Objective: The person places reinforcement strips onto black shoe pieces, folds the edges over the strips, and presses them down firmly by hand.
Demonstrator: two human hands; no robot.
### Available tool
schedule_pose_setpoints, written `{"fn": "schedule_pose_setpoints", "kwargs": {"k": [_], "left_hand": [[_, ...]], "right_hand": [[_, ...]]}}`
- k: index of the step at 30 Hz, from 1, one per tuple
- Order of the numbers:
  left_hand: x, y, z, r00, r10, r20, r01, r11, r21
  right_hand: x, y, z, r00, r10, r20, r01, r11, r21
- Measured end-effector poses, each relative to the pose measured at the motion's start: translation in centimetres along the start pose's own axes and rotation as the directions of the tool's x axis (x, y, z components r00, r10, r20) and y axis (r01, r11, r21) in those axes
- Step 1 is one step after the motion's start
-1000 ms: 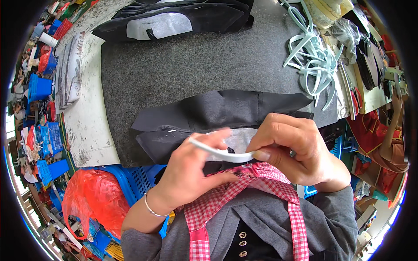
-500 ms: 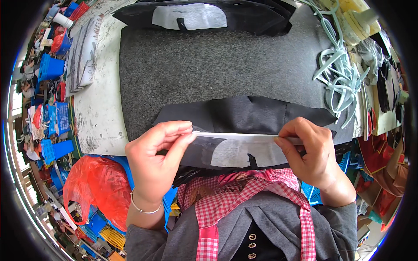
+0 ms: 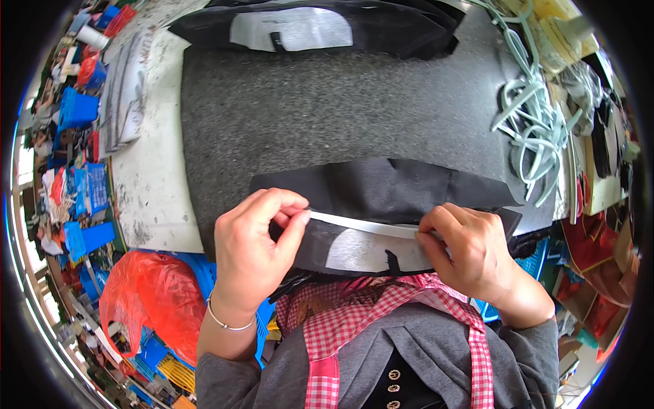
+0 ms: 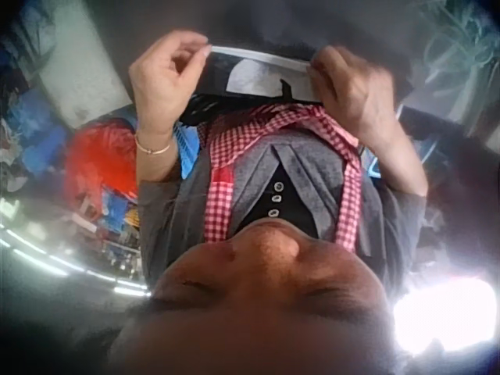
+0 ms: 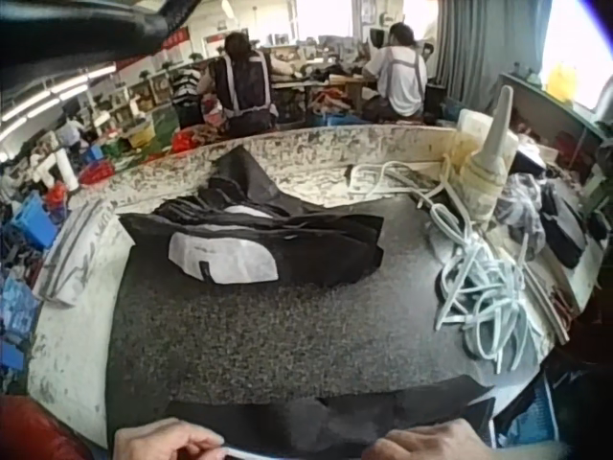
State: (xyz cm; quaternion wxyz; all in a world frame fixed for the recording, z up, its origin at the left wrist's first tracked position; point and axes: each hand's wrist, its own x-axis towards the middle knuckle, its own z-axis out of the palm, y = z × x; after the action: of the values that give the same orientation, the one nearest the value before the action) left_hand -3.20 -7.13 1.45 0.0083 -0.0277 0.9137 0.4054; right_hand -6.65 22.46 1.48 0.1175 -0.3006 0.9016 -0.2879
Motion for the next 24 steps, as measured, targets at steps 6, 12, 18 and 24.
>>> {"fn": "schedule_pose_setpoints", "kwargs": {"k": [6, 12, 18, 24], "left_hand": [[0.9, -0.6, 0.6, 0.955, 0.295, 0.029, -0.293, 0.926, 0.237], [1.3, -0.6, 0.4, 0.727, 0.544, 0.419, -0.682, 0.638, 0.356], [0.3, 4.1, 2.1, 0.715, 0.489, 0.499, -0.671, 0.681, 0.293], [-1.6, 3.6, 7.1, 0.722, 0.576, 0.384, -0.647, 0.758, 0.08]], "right_hand": [[0.2, 0.4, 0.4, 1.0, -0.001, -0.013, 0.001, 1.0, 0.0], [0.0, 0.8, 1.1, 1.0, 0.004, -0.021, -0.005, 1.0, -0.029], [-0.1, 1.6, 1.6, 0.999, -0.017, -0.05, 0.014, 0.999, -0.043], [-0.8, 1.5, -0.3, 0.99, 0.138, -0.041, -0.142, 0.979, -0.148]]}}
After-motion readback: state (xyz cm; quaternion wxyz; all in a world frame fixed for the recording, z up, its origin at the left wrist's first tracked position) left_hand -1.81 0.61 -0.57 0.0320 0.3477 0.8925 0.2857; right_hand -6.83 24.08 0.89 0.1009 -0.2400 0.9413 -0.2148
